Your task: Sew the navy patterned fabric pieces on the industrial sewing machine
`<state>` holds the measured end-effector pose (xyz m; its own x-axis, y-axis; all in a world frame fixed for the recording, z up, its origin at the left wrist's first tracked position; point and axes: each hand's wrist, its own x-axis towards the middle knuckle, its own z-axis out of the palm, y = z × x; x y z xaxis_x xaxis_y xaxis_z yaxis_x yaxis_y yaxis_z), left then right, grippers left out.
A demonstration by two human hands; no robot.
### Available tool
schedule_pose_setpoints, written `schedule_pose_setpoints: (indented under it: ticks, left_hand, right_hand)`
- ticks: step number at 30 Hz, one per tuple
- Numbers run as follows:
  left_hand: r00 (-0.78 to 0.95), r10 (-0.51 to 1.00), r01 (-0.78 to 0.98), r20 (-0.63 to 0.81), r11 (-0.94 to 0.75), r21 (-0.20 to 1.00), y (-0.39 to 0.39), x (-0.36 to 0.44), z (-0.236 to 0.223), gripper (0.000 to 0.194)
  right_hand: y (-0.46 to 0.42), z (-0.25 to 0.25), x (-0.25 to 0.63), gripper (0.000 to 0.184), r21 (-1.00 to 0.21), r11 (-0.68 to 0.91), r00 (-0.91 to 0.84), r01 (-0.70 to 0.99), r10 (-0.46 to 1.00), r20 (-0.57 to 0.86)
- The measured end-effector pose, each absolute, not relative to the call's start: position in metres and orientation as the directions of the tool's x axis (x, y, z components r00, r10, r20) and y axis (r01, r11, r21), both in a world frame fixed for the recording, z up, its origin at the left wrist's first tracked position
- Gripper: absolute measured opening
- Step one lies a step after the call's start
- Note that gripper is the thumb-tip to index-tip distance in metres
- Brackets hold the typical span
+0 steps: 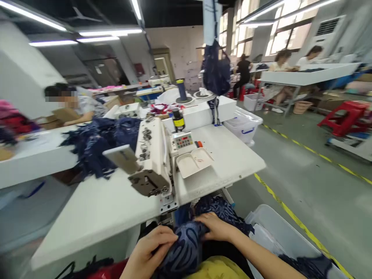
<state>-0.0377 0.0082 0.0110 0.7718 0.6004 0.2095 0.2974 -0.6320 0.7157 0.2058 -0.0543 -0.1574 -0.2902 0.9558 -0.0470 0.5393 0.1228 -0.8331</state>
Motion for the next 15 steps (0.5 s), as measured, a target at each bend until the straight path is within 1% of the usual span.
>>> schedule_pose_setpoints:
  ticks: [1,2,3,4,6,8,9,10,11,13,15]
  left_hand:
    - [0.747,0.643,0.319,0.168,-0.568,0.758,0.011,-0.044,0.014,0.021]
    - [0.7,0.703,0.368,0.128,-0.509,0.778,0.014,-0.052,0.014,0.02]
    - [0.639,0.764,0.435,0.089,-0.454,0.778,0.019,-0.06,0.012,0.019]
    - [0.576,0.816,0.51,0.051,-0.407,0.758,0.023,-0.069,0.009,0.019]
    - [0.471,0.882,0.655,0.008,-0.356,0.666,0.028,-0.081,-0.002,0.021]
    - [0.453,0.891,0.723,0.023,-0.383,0.575,0.024,-0.08,-0.014,0.023]
    - [0.49,0.871,0.71,0.027,-0.418,0.567,0.019,-0.074,-0.017,0.028]
    - [0.555,0.831,0.661,0.016,-0.454,0.597,0.013,-0.065,-0.02,0.036]
    - [0.632,0.775,0.583,-0.001,-0.475,0.659,0.006,-0.053,-0.02,0.046]
    - [0.756,0.653,0.424,-0.055,-0.423,0.801,-0.007,-0.029,-0.015,0.059]
    - [0.785,0.61,0.368,-0.11,-0.316,0.874,-0.014,-0.012,-0.007,0.064]
  right_hand:
    - [-0.064,-0.16,0.211,0.03,-0.803,0.075,-0.284,0.591,0.951,-0.119]
    - [-0.071,-0.16,0.217,0.018,-0.789,0.051,-0.301,0.612,0.938,-0.172]
    - [-0.077,-0.158,0.223,0.014,-0.795,0.024,-0.301,0.606,0.932,-0.202]
    - [-0.08,-0.153,0.23,0.014,-0.808,-0.006,-0.318,0.589,0.917,-0.239]
    - [-0.08,-0.134,0.241,0.018,-0.833,-0.048,-0.412,0.551,0.853,-0.322]
    - [-0.073,-0.107,0.242,0.024,-0.856,-0.056,-0.477,0.513,0.811,-0.339]
    - [-0.069,-0.092,0.239,0.028,-0.87,-0.043,-0.497,0.491,0.806,-0.321]
    - [-0.065,-0.076,0.233,0.032,-0.886,-0.023,-0.504,0.463,0.815,-0.285]
    - [-0.06,-0.062,0.225,0.035,-0.903,0.006,-0.506,0.43,0.83,-0.236]
    - [-0.052,-0.036,0.208,0.039,-0.925,0.089,-0.507,0.369,0.853,-0.12]
    - [-0.045,-0.016,0.195,0.039,-0.91,0.193,-0.55,0.366,0.834,-0.044]
